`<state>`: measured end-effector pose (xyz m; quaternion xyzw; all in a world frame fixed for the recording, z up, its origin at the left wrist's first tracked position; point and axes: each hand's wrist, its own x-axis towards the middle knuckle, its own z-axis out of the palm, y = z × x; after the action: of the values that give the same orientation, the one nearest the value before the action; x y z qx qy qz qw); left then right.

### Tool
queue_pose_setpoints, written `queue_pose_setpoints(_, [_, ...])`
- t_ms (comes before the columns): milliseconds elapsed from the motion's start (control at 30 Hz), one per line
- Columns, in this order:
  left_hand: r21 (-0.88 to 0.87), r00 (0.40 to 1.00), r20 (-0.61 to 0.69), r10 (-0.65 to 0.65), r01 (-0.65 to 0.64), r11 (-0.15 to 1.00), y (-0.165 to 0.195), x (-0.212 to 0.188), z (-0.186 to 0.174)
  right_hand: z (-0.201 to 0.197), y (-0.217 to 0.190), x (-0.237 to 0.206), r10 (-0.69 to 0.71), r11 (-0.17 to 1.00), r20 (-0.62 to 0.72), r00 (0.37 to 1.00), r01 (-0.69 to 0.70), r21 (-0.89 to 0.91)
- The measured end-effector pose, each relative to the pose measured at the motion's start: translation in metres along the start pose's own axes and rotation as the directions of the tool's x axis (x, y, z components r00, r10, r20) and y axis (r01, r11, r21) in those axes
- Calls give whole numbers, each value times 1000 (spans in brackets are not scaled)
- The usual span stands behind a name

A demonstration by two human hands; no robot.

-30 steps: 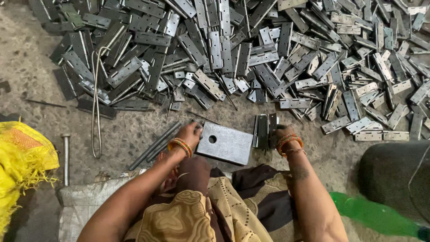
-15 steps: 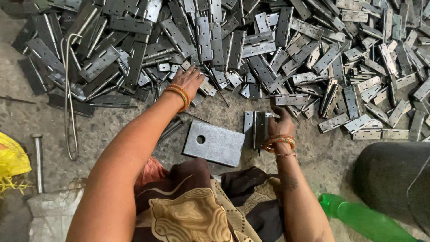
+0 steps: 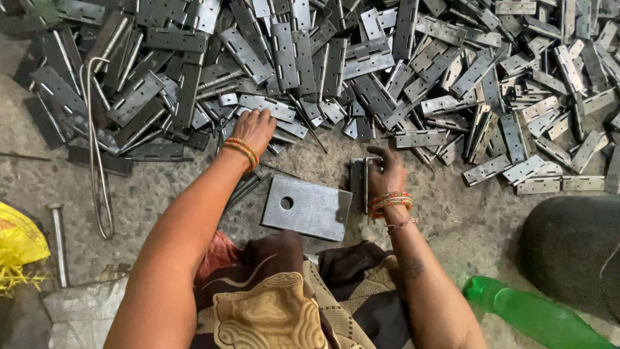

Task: The person sits on the floor and assembles metal hinges by placing two flat metal pieces together, inserting a cylindrical rod through aligned holes, and tapping the rod with a metal tool to secure it. The assembled hinges are placed on the floor beside the work area.

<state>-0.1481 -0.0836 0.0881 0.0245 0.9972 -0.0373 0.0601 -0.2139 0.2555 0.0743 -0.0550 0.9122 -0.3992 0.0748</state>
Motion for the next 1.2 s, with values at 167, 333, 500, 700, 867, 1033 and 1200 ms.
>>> queue_pose_setpoints(167, [-135, 992, -6, -123, 121, 983, 13, -20, 17, -1, -14, -5, -43, 999, 30, 999, 43, 20])
queue_pose_setpoints(333, [-471, 963, -104, -248, 172, 865, 39, -42, -10, 3, -23, -10, -48, 998, 25, 999, 48, 31])
queue_pose_setpoints(500, [-579, 754, -593, -281, -158, 800, 63, -60, -89, 5, -17, -10, -8, 999, -53, 999, 11, 50])
queue_pose_setpoints(700, [-474, 480, -822, -308, -276, 836, 93, -119, -88, 4, -10, -11, -116, 989, -162, 980, 129, 70])
queue_pose_setpoints(867, [-366, 984, 24, -176, 172, 915, 99, -140, 2, 14, -13, -17, -151, 986, -131, 980, 158, 51])
queue_pose_setpoints(1033, [-297, 982, -166, -85, 33, 954, 93, -151, 61, 35, -17, -32, -183, 983, 70, 981, 182, 24])
queue_pose_setpoints(1200, [-459, 991, -23, -129, 105, 882, 83, -137, 59, 57, -35, -54, -113, 924, 508, 854, 278, -262])
